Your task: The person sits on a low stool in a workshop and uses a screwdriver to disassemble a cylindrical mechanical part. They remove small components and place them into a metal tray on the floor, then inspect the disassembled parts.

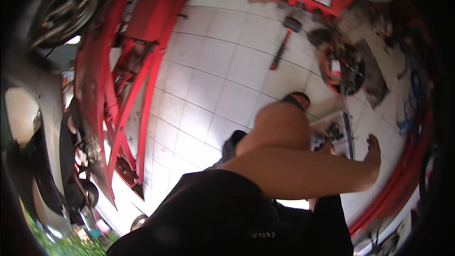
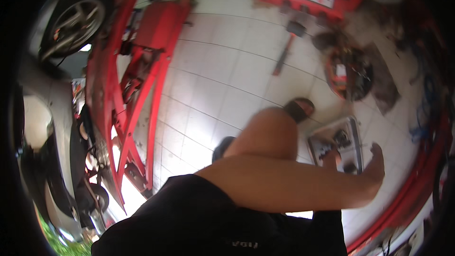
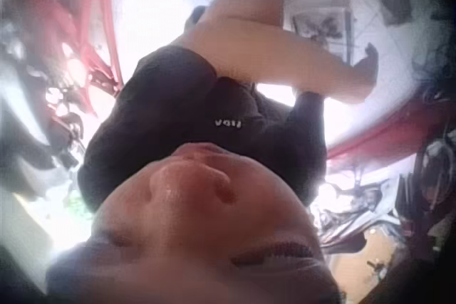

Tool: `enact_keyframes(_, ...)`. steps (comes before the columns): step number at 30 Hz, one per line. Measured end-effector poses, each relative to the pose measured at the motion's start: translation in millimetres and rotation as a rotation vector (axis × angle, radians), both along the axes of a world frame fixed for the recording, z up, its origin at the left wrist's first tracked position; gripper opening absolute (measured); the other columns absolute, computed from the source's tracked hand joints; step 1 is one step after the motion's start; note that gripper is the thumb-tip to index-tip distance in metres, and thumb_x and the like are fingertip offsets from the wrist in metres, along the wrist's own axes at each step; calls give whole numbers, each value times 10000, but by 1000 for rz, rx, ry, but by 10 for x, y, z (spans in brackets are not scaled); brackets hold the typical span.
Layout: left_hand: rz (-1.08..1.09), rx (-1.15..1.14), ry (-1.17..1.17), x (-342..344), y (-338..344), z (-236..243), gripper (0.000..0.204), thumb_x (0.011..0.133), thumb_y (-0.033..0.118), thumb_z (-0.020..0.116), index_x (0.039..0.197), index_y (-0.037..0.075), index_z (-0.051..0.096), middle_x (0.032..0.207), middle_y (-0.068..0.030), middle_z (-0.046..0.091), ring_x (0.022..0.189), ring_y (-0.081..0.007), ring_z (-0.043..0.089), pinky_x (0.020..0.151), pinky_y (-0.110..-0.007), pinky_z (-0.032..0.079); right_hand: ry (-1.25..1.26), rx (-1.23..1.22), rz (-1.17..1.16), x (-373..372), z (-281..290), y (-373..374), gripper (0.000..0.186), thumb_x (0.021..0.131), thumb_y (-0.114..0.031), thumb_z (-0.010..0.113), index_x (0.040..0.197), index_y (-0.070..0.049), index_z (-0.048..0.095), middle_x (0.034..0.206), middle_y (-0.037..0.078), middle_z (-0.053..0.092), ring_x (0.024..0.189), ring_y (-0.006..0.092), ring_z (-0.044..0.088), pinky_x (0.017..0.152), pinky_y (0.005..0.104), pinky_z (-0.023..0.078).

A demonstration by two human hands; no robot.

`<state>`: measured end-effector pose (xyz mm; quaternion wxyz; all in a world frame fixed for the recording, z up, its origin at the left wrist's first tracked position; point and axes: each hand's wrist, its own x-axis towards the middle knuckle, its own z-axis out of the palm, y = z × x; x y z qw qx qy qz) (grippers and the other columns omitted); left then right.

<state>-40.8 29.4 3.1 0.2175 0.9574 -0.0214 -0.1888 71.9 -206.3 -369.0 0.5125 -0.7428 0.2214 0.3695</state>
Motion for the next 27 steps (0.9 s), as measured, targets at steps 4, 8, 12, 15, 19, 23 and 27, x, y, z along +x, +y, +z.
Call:
enact_keyframes(4, 116, -16, -3, -42, 209, -25, 439, 815, 245, 825, 1218, 118, 707, 1249, -80, 675, 1222, -268, 624, 1046, -503, 455, -10, -48, 81, 38, 178, 281, 216, 822, -208, 797, 812, -2, 734, 722, 81, 684, 594, 188, 662, 484, 370, 519)
enact_keyframes(8, 109, -18, -22, 53, 205, 4, 394, 814, 275, 822, 1167, 129, 730, 1209, -64, 690, 1198, -251, 639, 1028, -481, 463, -63, -57, 122, 143, 357, 206, 223, 823, -217, 799, 801, -5, 735, 715, 79, 683, 596, 185, 664, 487, 372, 520)
enact_keyframes(12, 78, 14, 31, 116, 96, -90, 353, 813, 306, 818, 1117, 139, 752, 1170, -48, 705, 1173, -235, 654, 1010, -460, 471, -179, -199, 292, -21, 918, 190, 231, 823, -226, 802, 791, -7, 736, 707, 76, 682, 599, 182, 667, 489, 374, 520)
enact_keyframes(15, 60, 65, -48, 79, 72, -221, 346, 816, 331, 819, 1095, 139, 752, 1177, -58, 704, 1158, -256, 669, 1001, -480, 486, -317, -433, 567, 53, 1576, 211, 237, 824, -233, 804, 783, -9, 737, 701, 75, 682, 602, 180, 668, 491, 375, 521)
enact_keyframes(19, 2, 29, 59, 6, 156, 2, 606, 873, 351, 769, 1355, 32, 588, 1385, -169, 606, 1283, -347, 587, 1059, -448, 492, -734, -554, 910, 323, 2992, 28, 369, 889, -319, 728, 841, 47, 733, 630, 192, 668, 568, 313, 698, 593, 448, 563)
enact_keyframes(23, -99, 17, 97, 202, -115, -433, 723, 852, 335, 796, 1442, 14, 529, 1494, -214, 528, 1366, -369, 525, 1128, -448, 441, -1186, -475, 620, 321, 3700, -620, 334, 874, -295, 733, 777, 25, 716, 689, 213, 672, 686, 414, 675, 663, 463, 555)
enact_keyframes(27, -163, 93, 76, 109, -236, -1067, 710, 878, 346, 783, 1430, -16, 524, 1419, -209, 579, 1277, -355, 593, 1060, -438, 497, -1298, -531, 482, 275, 4131, -906, 314, 891, -301, 717, 773, -11, 726, 721, 192, 689, 709, 408, 692, 676, 467, 572)
